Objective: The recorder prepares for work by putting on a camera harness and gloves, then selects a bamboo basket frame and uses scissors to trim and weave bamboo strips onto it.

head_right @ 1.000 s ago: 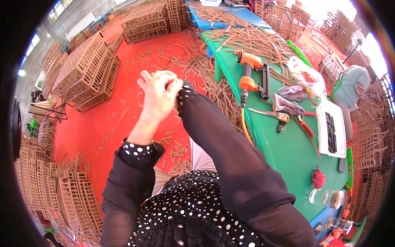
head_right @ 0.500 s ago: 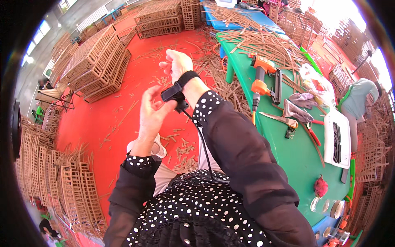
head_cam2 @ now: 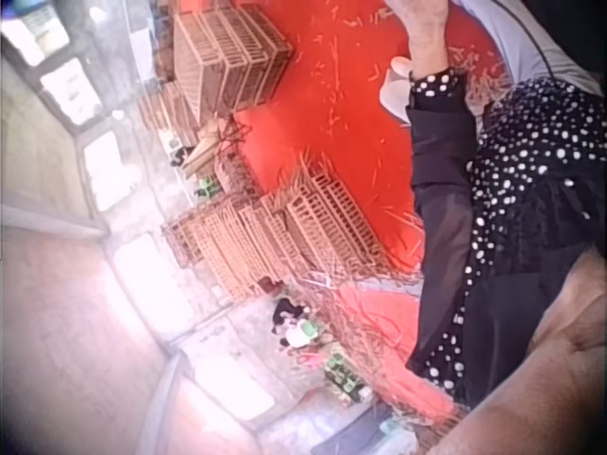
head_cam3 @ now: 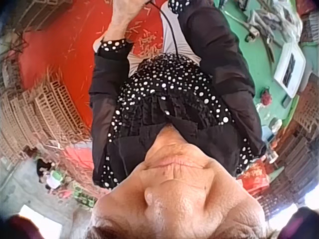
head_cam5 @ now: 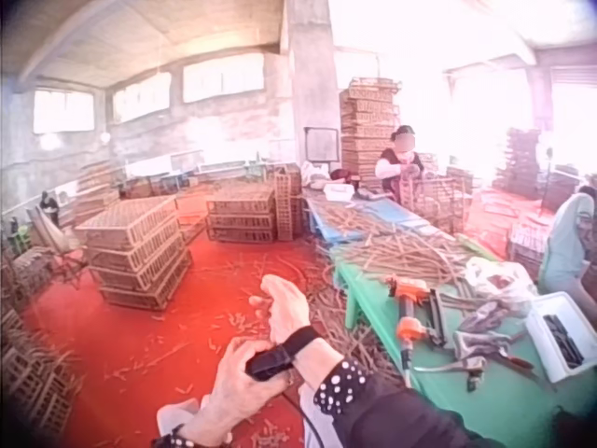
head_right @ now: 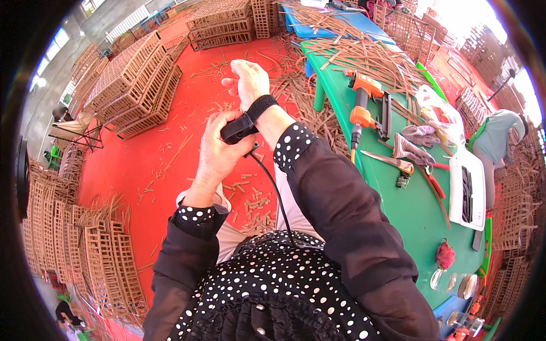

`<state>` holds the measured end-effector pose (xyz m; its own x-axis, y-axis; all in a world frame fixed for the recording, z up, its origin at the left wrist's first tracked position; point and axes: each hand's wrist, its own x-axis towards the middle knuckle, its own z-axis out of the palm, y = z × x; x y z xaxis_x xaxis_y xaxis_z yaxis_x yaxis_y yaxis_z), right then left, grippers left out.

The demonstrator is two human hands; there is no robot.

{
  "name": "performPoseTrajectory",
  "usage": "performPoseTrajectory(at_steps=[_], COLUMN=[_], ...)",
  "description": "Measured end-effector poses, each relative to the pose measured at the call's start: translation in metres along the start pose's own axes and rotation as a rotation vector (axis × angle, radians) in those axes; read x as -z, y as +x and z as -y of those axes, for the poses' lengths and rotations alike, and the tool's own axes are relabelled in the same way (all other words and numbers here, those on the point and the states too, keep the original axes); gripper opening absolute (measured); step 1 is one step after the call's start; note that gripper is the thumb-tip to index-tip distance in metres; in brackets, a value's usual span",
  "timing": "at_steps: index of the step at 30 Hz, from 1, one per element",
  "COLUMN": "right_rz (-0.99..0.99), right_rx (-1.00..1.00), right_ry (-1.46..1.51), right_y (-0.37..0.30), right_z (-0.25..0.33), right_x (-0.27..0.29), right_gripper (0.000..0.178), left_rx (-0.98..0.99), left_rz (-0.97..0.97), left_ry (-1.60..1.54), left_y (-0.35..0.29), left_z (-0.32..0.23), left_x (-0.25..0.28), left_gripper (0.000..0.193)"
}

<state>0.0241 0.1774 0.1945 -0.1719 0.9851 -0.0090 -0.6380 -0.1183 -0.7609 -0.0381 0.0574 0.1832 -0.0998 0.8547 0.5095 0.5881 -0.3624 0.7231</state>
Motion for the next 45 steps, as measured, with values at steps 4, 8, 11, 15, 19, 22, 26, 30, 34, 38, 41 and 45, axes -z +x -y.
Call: performPoseTrajectory(at_steps=[4, 8, 11, 15, 19, 22, 26, 30, 34, 38, 41, 45], right_rz=[-0.037, -0.134, -0.068, -0.078, -0.016, 0.041, 0.138, 0.009, 0.217, 0.121, 0.017, 0.277], right_rx=[0.081, -0.064, -0.131, -0.120, -0.104, -0.044, 0.077, -0.036, 0.341, 0.041, -0.338, 0.300], right_ry=[0.035, 0.410, 0.617, 0.420, 0.399, 0.304, 0.185, 0.414, -0.139, 0.100, 0.523, -0.534], right_y=[-0.006, -0.007, -0.011, -0.020, -0.023, -0.025, -0.026, -0.031, -0.039, -0.044, -0.051, -0.067], right_z=[-0.001, -0.001, -0.007, -0.012, -0.006, -0.003, -0.002, -0.008, -0.022, -0.029, -0.037, -0.064], right_x=[-0.003, -0.006, -0.007, -0.008, -0.017, -0.028, -0.035, -0.034, -0.038, -0.035, -0.032, -0.031], right_gripper=[0.025, 0.027, 0.029, 0.027, 0.027, 0.027, 0.024, 0.025, 0.023, 0.020, 0.018, 0.014], left_rx=[0.070, 0.237, 0.070, 0.046, -0.394, -0.194, -0.049, 0.363, 0.443, 0.419, 0.354, 0.257], left_rz=[0.126, 0.183, 0.077, 0.119, 0.017, 0.211, 0.252, 0.505, 0.538, 0.562, 0.506, 0.447], left_ry=[-0.036, -0.208, -0.101, -0.004, 0.206, 0.053, -0.127, -0.635, -0.768, -0.561, -0.429, -0.435], left_y=[-0.009, -0.030, -0.042, -0.048, -0.034, -0.021, -0.026, -0.040, -0.042, -0.062, -0.082, -0.096], left_z=[-0.002, 0.001, 0.007, 0.007, -0.001, -0.005, -0.008, -0.007, 0.002, 0.010, 0.012, 0.005], left_x=[0.007, 0.002, -0.001, 0.002, 0.020, 0.031, 0.034, 0.034, 0.040, 0.044, 0.038, 0.036], left_gripper=[0.035, 0.033, 0.032, 0.029, 0.029, 0.032, 0.035, 0.036, 0.032, 0.027, 0.025, 0.026])
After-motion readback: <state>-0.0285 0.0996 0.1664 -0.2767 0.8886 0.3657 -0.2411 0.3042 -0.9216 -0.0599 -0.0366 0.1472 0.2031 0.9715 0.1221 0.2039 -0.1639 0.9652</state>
